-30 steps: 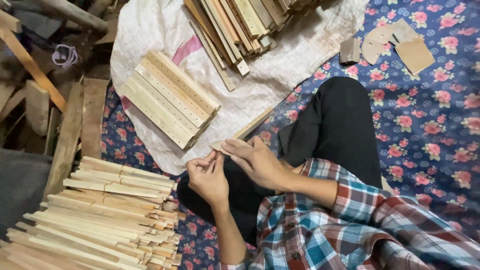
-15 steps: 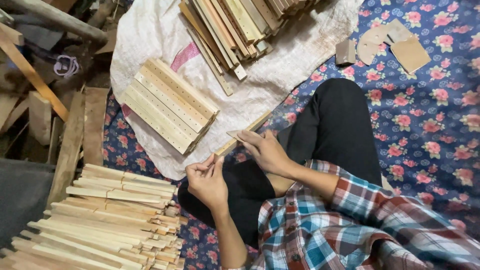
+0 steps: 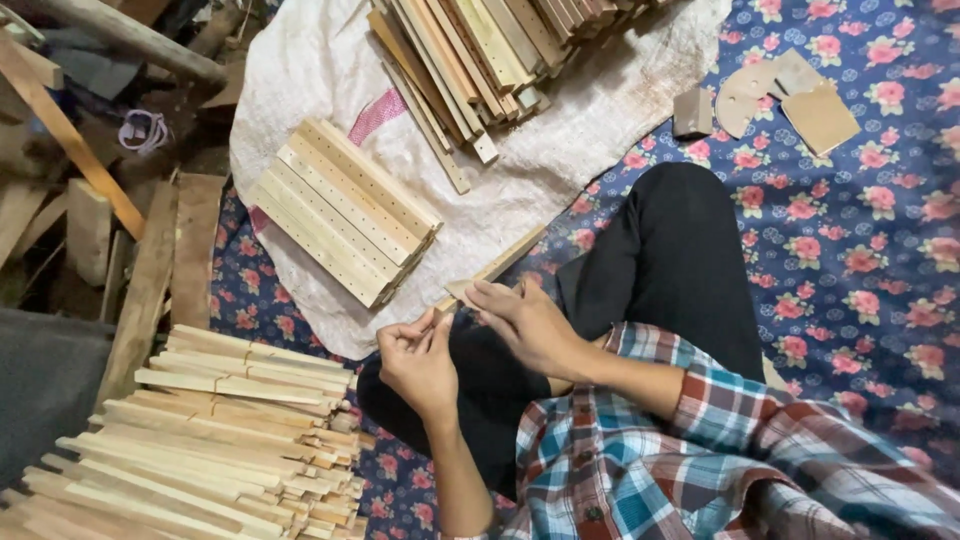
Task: Applying glue to the edges of thin wooden sticks using a small wooden applicator
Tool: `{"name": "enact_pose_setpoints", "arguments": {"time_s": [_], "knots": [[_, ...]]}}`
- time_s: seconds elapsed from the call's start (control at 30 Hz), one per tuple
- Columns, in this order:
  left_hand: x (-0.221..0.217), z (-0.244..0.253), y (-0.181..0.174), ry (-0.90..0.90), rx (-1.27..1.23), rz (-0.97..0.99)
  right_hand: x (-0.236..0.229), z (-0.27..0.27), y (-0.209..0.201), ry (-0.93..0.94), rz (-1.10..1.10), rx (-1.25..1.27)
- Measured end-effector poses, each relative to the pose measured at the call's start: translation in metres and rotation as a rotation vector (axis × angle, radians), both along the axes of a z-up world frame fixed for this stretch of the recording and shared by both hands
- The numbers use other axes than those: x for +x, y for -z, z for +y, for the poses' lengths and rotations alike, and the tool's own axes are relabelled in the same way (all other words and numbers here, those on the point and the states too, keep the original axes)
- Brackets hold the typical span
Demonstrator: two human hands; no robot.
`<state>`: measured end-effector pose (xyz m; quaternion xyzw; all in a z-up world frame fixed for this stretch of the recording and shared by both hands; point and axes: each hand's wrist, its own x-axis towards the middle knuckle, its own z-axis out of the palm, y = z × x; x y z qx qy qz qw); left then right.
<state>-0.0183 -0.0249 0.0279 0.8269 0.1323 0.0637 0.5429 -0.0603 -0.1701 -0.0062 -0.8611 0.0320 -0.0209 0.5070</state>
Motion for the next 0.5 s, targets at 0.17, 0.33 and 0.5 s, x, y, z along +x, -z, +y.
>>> {"name": "enact_pose_setpoints", "arguments": {"time_s": [0.17,0.33,0.5], "knots": [[0.0,0.015,0.031,-0.025,0.006,0.009,0.025,-0.022,0.083,0.107,0.196,-0.08],[-0.009,0.022,0.03,0.023,0.147,0.043,0.024,-0.041,0.192,0.359,0.51,0.258],[-0.02,0.056,0.093,0.028,-0.321,0.339,-0.023,-0.015,0.096,0.647,0.794,1.21]]}}
